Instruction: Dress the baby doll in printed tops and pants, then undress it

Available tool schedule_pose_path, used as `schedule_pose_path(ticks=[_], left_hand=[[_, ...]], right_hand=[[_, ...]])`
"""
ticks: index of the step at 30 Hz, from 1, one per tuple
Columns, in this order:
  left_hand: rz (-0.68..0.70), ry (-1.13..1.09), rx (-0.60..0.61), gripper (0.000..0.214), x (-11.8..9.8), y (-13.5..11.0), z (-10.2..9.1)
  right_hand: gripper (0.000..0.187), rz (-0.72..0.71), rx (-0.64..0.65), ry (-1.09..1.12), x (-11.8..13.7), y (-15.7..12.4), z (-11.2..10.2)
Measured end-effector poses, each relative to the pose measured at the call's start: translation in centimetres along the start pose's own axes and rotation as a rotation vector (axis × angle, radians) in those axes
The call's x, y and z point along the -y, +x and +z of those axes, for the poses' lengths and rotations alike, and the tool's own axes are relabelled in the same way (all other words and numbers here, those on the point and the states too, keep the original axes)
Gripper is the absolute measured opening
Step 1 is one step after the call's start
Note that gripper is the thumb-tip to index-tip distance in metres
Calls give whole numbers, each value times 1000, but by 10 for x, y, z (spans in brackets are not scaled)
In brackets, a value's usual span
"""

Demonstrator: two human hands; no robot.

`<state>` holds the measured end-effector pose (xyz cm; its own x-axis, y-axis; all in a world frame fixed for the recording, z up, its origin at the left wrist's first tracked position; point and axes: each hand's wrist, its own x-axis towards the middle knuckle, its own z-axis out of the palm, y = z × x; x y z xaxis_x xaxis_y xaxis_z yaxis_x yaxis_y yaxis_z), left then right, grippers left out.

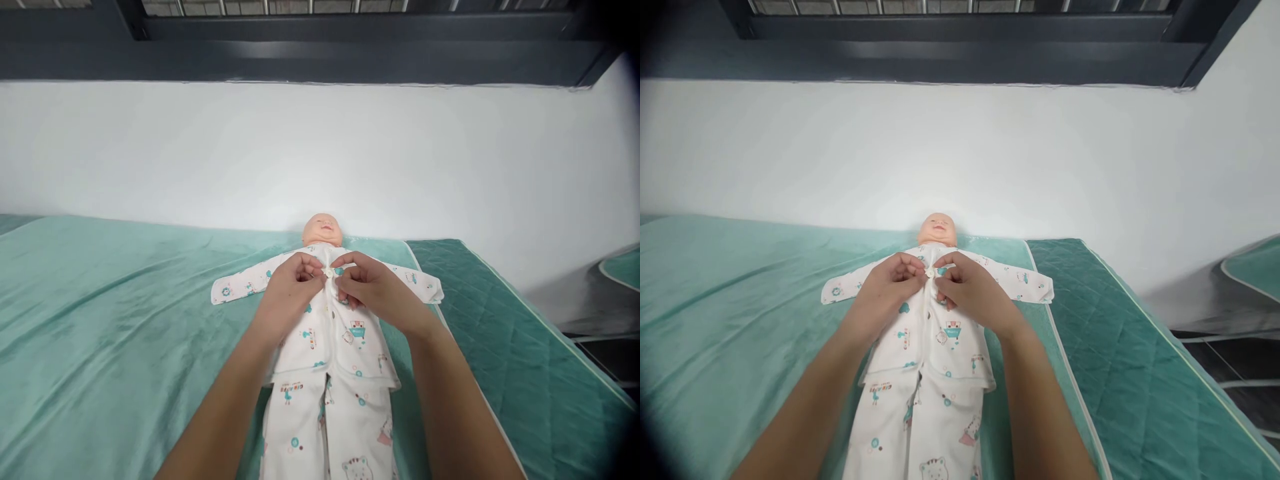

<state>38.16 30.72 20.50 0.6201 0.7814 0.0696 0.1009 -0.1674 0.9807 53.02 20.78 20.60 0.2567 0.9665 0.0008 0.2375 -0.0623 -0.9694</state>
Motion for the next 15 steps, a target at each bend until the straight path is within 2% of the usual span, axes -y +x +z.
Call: schedule_pose_path(ticks=[5, 11, 15], left_hand=[[56, 38, 8, 19, 2, 1, 1], [125, 155, 17, 22, 1, 0, 2], [121, 132, 29, 21, -1, -1, 0]], right_hand=[[21, 24, -48, -28, 2, -1, 0], [21, 10, -132, -244, 4, -2, 8], [21, -3, -162, -344, 6, -2, 12]])
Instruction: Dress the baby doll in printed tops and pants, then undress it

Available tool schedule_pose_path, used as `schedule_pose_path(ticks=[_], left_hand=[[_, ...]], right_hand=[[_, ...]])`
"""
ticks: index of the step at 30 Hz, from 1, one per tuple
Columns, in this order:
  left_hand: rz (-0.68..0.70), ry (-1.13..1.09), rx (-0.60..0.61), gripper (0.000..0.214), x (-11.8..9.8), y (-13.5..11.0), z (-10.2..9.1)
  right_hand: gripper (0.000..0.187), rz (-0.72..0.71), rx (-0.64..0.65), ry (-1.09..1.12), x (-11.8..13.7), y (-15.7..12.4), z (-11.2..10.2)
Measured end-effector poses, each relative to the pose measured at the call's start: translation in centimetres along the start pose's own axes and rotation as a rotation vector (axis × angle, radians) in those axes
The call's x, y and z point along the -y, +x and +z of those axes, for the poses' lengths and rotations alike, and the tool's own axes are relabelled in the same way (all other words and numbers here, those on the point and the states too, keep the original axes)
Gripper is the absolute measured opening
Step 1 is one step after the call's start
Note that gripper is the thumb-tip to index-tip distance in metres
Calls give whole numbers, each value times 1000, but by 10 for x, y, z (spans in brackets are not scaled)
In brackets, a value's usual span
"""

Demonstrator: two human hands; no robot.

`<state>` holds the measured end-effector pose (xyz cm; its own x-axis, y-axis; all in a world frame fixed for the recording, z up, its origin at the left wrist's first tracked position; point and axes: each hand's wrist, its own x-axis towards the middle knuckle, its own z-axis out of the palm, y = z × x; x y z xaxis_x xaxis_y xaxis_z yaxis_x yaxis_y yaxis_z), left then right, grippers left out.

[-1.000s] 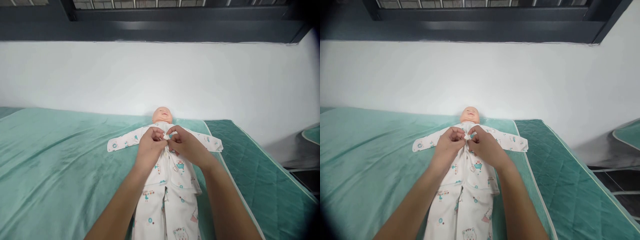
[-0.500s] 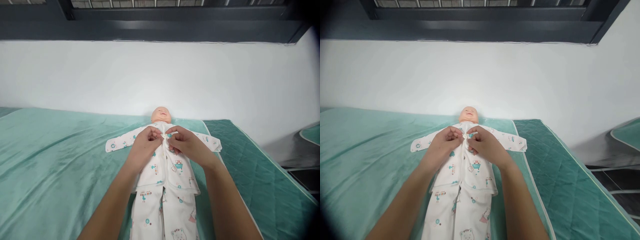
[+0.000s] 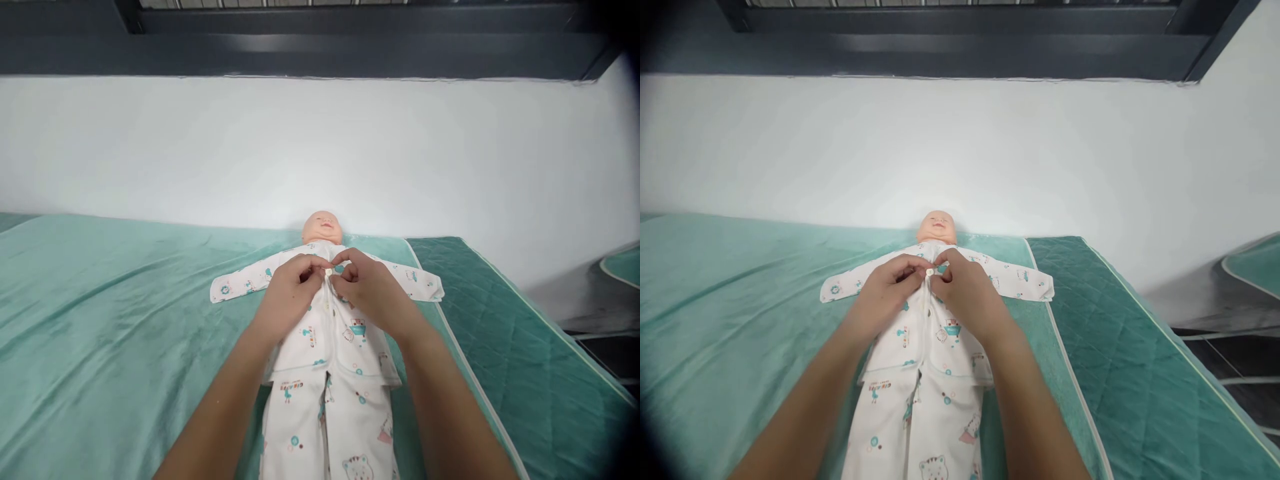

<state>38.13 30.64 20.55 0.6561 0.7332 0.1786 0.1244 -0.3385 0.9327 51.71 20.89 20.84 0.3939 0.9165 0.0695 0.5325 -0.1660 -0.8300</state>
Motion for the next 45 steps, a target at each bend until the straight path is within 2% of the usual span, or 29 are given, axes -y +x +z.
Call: schedule_pose_path(ticks=[5, 12, 19, 32, 39, 42, 45], left_hand=[[-26, -30, 41, 22, 1, 0, -2], [46, 45, 15, 21, -1, 0, 0], [52, 38, 44, 19, 3, 2, -1], [93, 126, 95, 28, 3, 3, -1], [-8, 117, 113, 28, -3, 0, -7], [-46, 129, 170, 26, -10, -5, -16], [-63, 186, 319, 20, -18, -8, -25]], right_hand=[[24, -14, 59, -32, 2, -1, -3], [28, -19, 130, -36, 12, -16, -17], [11, 21, 42, -123, 9, -13, -10], [14, 78, -43, 82, -5, 5, 3], [20, 102, 18, 19, 3, -5, -12], [27, 97, 77, -108, 11, -17, -20], [35, 76, 146, -253, 20, -25, -17]])
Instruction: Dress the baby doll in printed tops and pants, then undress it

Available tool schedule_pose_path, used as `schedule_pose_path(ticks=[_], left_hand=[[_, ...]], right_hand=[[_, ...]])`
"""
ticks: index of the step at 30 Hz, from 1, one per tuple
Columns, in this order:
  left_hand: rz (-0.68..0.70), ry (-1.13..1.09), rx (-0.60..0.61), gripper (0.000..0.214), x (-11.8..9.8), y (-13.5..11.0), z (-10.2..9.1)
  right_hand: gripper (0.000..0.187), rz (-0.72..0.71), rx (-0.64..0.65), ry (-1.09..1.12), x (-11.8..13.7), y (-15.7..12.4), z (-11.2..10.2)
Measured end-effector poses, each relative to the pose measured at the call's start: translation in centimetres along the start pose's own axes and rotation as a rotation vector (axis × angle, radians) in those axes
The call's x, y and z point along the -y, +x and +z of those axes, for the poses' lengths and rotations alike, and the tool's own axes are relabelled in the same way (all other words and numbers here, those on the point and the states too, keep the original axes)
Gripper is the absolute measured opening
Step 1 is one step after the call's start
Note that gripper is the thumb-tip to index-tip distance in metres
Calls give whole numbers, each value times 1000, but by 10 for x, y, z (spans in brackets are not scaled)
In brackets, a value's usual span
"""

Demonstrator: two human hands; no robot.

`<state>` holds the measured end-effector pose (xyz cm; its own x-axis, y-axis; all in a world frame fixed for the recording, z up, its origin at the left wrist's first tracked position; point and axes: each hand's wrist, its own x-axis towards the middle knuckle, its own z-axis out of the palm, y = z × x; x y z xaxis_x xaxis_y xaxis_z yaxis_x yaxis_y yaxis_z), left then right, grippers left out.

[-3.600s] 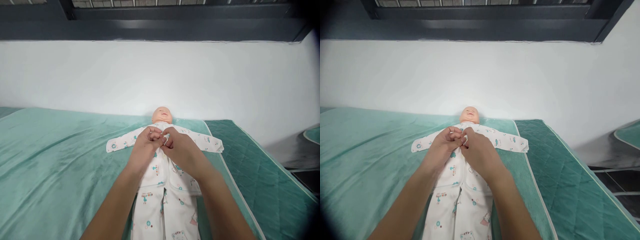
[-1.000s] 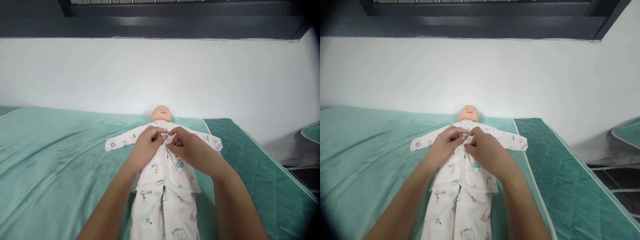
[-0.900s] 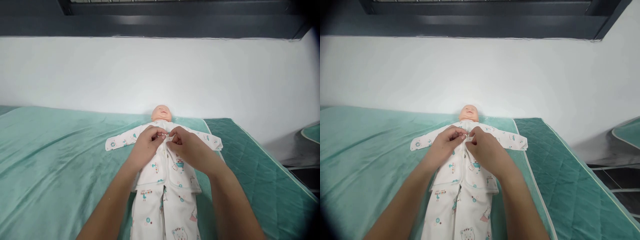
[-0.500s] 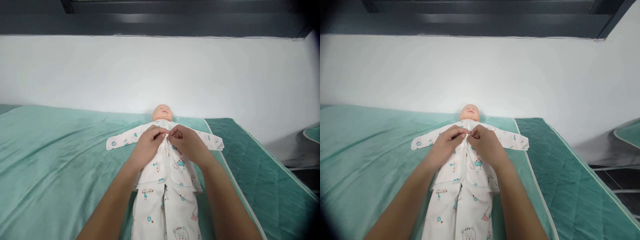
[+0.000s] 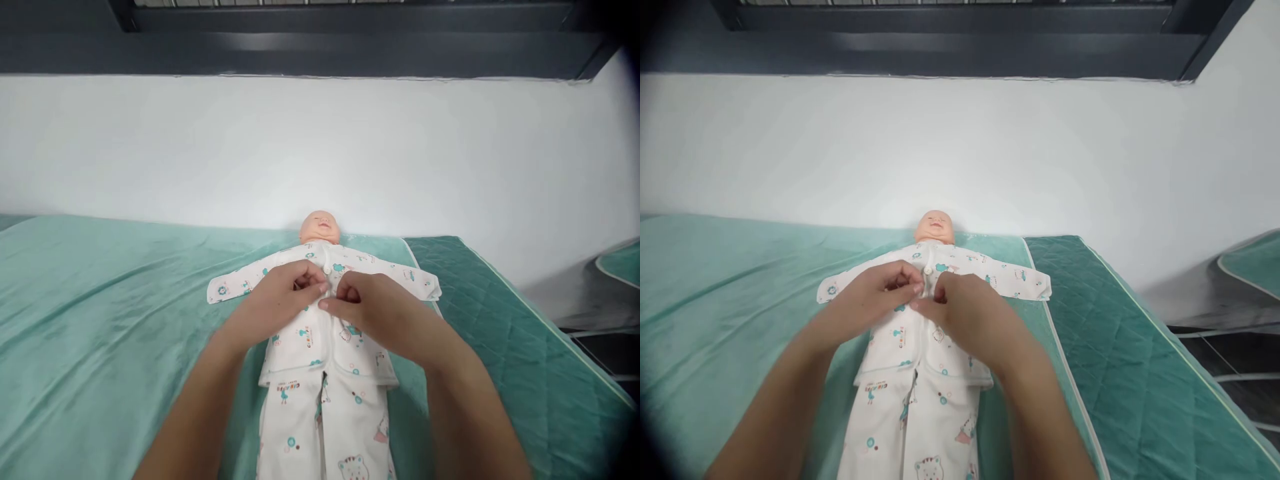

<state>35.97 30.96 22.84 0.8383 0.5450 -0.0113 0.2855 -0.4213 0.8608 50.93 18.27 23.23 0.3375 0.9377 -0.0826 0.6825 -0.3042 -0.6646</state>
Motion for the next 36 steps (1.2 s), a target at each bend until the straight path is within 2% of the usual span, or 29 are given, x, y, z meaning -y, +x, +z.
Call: schedule_pose_path(ticks=[4, 8, 14, 20, 27, 36], left_hand=[[1, 85, 149, 10, -1, -3, -7], [37, 147, 149, 7, 3, 1, -7], [84, 198, 166, 7, 3, 2, -5], [52, 31, 173, 15, 2, -1, -7], [15, -182, 252, 17, 5, 2, -9], [6, -293, 296, 12, 9, 1, -11]], right_hand=[[29, -56, -36, -160, 10, -3, 12], [21, -110, -35, -168, 7, -1, 14], [27, -106, 218, 114, -11, 10, 0], [29, -117, 219, 355, -13, 15, -1], [27, -104, 301, 599, -13, 19, 0], [35, -63, 341, 570, -10, 16, -3]])
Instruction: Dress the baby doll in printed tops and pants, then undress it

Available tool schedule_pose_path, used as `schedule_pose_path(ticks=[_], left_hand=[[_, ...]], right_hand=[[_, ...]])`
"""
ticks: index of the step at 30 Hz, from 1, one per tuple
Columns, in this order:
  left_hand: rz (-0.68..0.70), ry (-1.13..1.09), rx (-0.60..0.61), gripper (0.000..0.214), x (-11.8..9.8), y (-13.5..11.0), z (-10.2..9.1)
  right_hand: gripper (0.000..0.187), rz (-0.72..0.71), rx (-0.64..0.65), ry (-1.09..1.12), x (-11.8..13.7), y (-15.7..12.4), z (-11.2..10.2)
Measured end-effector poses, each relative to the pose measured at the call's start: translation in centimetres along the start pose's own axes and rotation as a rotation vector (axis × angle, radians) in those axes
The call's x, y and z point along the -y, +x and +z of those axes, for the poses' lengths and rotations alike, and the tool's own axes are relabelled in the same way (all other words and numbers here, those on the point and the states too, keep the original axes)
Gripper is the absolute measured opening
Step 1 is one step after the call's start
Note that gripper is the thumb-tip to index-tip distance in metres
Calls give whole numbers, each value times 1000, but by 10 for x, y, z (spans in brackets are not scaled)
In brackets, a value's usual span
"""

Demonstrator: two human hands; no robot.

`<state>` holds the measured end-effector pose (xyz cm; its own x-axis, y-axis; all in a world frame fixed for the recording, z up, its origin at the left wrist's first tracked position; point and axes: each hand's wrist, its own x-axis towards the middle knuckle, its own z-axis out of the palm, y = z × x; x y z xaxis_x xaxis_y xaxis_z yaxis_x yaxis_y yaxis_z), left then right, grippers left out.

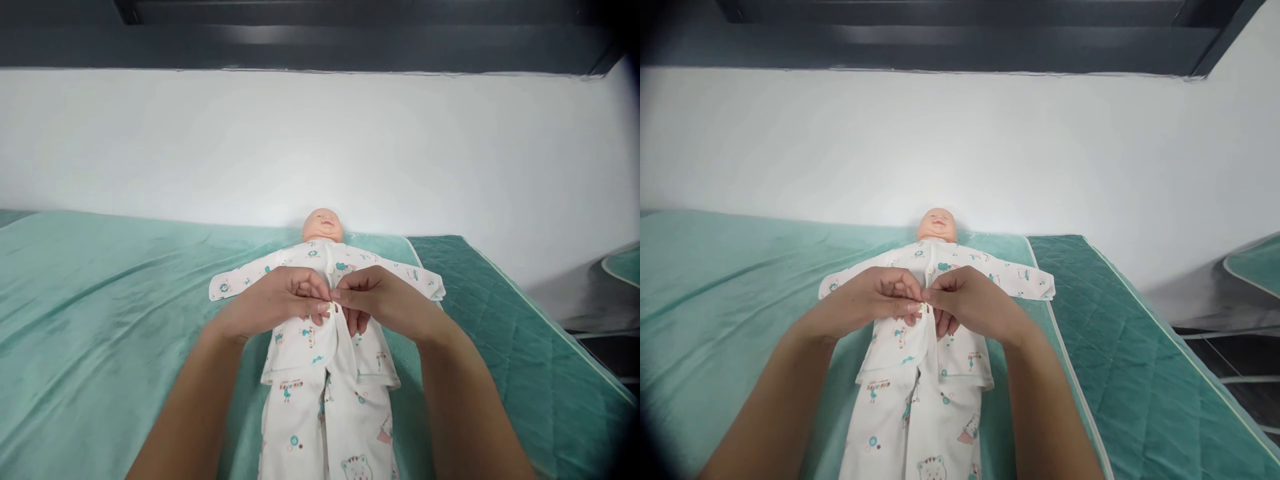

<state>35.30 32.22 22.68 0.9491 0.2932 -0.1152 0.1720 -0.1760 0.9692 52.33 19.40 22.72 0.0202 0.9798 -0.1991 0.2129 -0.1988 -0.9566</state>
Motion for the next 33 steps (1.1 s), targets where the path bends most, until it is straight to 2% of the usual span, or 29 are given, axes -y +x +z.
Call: schedule_pose_path(ticks=[4, 16, 19, 23, 29, 33], left_hand=[[22, -63, 4, 14, 2, 1, 0], [-19, 13, -11, 11, 1, 1, 2], [-19, 28, -20, 11, 2, 2, 3], [-24, 50, -15, 12, 3, 3, 3], [0, 33, 44, 15, 0, 1, 4], [-9, 69, -14, 18, 0, 2, 9]], right_hand=[[35, 17, -11, -43, 0, 0, 1], [27, 32, -73, -90, 3, -1, 8], [28, 31, -57, -60, 4, -1, 6], [21, 27, -14, 54, 1, 0, 3], [22, 0, 24, 94, -3, 2, 0], [21, -16, 19, 57, 0, 0, 1]])
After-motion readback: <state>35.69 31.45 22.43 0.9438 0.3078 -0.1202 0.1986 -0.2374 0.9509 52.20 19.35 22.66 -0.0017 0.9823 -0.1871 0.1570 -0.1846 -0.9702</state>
